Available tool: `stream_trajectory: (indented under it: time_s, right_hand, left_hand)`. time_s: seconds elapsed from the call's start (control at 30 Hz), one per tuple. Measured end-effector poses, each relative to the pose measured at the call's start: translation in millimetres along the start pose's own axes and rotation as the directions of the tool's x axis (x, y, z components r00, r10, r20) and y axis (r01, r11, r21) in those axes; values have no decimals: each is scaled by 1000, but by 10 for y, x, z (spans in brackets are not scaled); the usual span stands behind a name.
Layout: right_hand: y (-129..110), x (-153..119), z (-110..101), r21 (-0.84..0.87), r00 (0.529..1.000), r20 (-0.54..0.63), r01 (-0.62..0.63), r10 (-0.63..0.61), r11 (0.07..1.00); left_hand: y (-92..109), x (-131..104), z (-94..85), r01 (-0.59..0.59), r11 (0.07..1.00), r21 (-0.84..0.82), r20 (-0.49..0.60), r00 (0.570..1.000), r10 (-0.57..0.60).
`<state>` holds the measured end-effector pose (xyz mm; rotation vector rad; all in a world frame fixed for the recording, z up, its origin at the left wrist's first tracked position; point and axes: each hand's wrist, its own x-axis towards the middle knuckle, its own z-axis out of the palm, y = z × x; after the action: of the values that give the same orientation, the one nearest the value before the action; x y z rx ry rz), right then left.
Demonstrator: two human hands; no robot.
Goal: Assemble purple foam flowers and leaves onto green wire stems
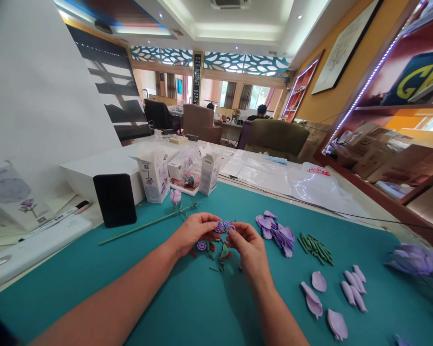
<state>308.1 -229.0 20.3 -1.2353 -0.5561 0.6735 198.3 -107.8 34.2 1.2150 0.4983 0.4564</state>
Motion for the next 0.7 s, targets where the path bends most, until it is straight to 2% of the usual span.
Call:
stream_trajectory:
  time_s: [0.17,0.4,0.7]
  right_hand:
    - [-15,-37,36,-32,998,58,12,-10,999]
    - [-44,-72,73,-79,993,102,61,-53,995]
    - [-46,-84,76,-208,979,109,193,-173,959]
  left_hand:
    - [31,-28,11,-49,999,-14,8,999,49]
    - [60,-54,17,38,981,-189,119,993,-15]
    - [24,-30,2,-13,1000,-8,-19,1000,12]
